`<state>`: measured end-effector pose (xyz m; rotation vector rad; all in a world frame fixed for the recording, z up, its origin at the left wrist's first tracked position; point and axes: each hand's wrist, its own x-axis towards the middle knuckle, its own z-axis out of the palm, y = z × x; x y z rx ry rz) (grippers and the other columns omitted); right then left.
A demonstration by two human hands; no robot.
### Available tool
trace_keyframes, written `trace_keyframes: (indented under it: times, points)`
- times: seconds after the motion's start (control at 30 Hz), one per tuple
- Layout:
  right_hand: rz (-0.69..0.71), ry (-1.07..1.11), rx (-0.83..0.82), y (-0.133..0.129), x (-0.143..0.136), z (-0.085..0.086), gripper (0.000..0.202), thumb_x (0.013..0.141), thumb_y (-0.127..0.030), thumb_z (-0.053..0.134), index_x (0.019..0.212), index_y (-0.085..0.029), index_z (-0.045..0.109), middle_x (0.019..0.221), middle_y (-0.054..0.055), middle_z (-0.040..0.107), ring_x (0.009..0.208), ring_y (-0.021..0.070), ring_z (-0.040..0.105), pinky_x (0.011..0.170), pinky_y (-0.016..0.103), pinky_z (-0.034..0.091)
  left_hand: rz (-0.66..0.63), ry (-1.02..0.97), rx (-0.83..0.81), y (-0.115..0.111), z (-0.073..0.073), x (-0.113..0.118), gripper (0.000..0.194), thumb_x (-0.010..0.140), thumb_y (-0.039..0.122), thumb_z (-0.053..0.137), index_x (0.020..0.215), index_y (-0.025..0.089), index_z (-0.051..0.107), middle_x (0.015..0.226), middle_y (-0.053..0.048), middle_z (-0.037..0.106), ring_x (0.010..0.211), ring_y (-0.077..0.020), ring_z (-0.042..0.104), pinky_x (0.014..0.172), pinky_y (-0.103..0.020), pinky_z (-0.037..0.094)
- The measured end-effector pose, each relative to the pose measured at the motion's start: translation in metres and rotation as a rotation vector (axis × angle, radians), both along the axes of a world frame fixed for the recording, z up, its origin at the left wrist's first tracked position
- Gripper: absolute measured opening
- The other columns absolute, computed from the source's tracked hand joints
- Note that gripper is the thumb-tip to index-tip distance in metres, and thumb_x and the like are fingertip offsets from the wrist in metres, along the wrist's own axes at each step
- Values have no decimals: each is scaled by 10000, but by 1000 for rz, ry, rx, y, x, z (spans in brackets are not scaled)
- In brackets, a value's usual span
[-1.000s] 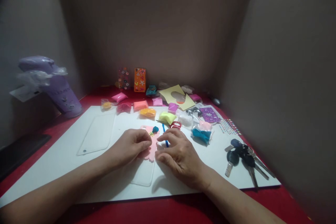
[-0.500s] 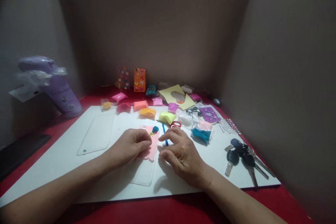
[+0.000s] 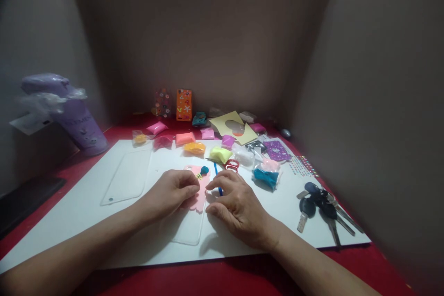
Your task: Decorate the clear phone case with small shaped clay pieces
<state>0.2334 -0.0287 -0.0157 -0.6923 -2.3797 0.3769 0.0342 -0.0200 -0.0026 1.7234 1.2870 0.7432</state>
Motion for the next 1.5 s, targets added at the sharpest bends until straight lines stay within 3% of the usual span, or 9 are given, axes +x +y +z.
trace_keyframes:
  times: [0.4,0.63,0.97,1.23,1.5]
  points:
    - [36,-14,-4,0,1,3,375,936,-272,400,737,-201,709,1019,56,625,1028,217,473,897,423,383,-6,27,3,1,2,1,113,703,134,484,619,162,554,504,21,549,465,-97,513,475,-213,391]
    - [35,-83,48,2,2,9,427,952,-373,378,744,-203,711,954,59,650,980,221,491,868,426,379,0,1,-9,1,0,1,109,708,140,486,620,159,548,500,23,540,450,-94,510,464,-214,397]
    - [78,-196,61,-2,3,10,479,935,-510,346,799,-221,703,997,45,622,1063,223,448,904,405,343,2,-9,-16,1,-1,1,109,710,141,491,627,161,559,502,22,542,453,-99,517,460,-215,405]
    - [56,-324,296,-11,-6,2,520,796,-624,504,718,-129,642,717,41,541,749,186,432,694,358,352,19,-12,0,1,-2,1,114,704,138,487,609,170,542,495,28,526,465,-105,517,466,-216,408]
    - [22,-351,291,-28,11,-2,436,824,-542,539,731,-125,629,684,30,545,695,171,424,644,349,331,24,-7,-5,1,0,1,123,710,145,475,609,174,540,492,27,539,480,-120,557,474,-221,407]
